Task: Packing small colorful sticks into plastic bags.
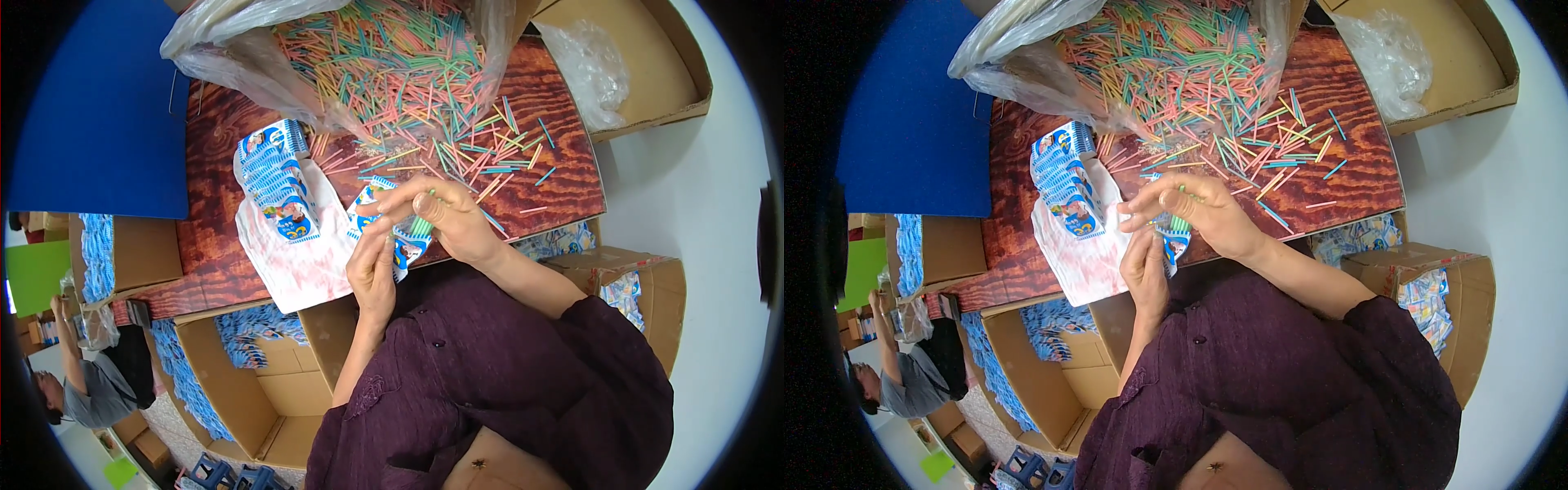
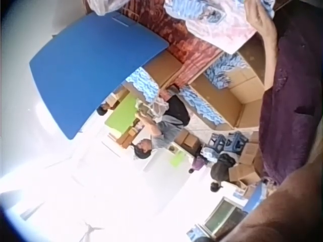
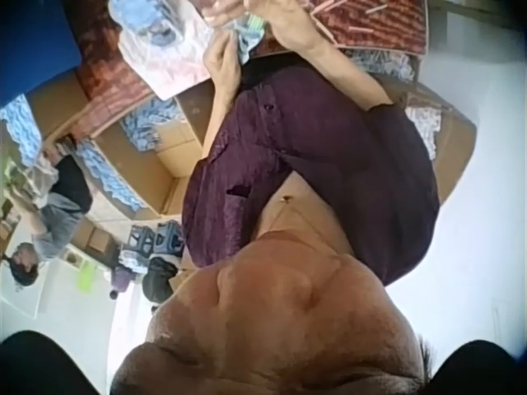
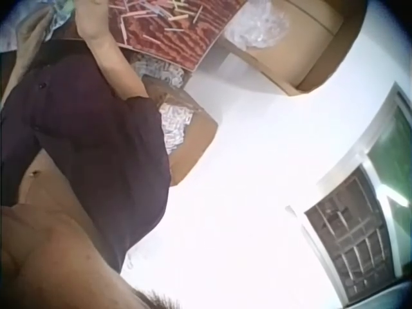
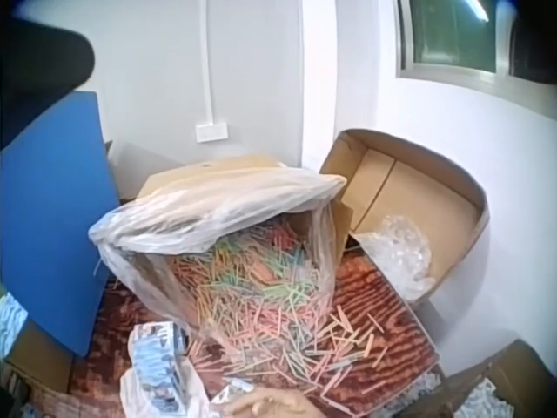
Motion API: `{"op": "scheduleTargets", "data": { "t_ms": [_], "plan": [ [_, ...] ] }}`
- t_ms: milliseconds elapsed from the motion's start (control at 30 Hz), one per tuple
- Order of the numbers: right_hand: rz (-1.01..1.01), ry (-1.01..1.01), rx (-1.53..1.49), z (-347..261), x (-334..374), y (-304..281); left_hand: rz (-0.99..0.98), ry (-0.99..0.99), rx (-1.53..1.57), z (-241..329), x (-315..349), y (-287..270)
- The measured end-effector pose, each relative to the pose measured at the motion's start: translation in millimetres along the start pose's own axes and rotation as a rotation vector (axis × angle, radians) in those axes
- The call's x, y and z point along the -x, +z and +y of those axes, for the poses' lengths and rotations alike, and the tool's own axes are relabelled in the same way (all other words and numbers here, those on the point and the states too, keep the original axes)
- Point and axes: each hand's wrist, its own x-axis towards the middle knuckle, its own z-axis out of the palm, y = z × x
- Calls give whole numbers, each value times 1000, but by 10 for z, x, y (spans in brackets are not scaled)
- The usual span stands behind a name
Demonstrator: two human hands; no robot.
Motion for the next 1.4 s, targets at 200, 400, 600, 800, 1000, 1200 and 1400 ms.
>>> {"op": "scheduleTargets", "data": {
  "t_ms": [200, 400, 600, 800, 1000, 1200, 1400],
  "plan": [
    [-171, 42, 358, 13, -23, -17, 82, 121, -2, -34, -34, 0],
    [16, 134, 1052, -355, 12, 182, 204, 240, 3, 52, -148, -9],
    [-47, 56, 1054, -136, 128, 191, 60, 75, 252, 35, -142, -179],
    [-170, -9, 1113, -6, 95, 228, -105, -24, 142, 14, -136, -446],
    [-62, 62, 975, 207, -5, 224, 272, -55, 284, 12, -184, -522],
    [-82, 88, 1048, 479, 160, 16, 590, 84, -62, -276, -625, -916],
    [32, 147, 1124, 446, 273, -278, 773, 449, -842, -145, -643, -598]
  ]
}}
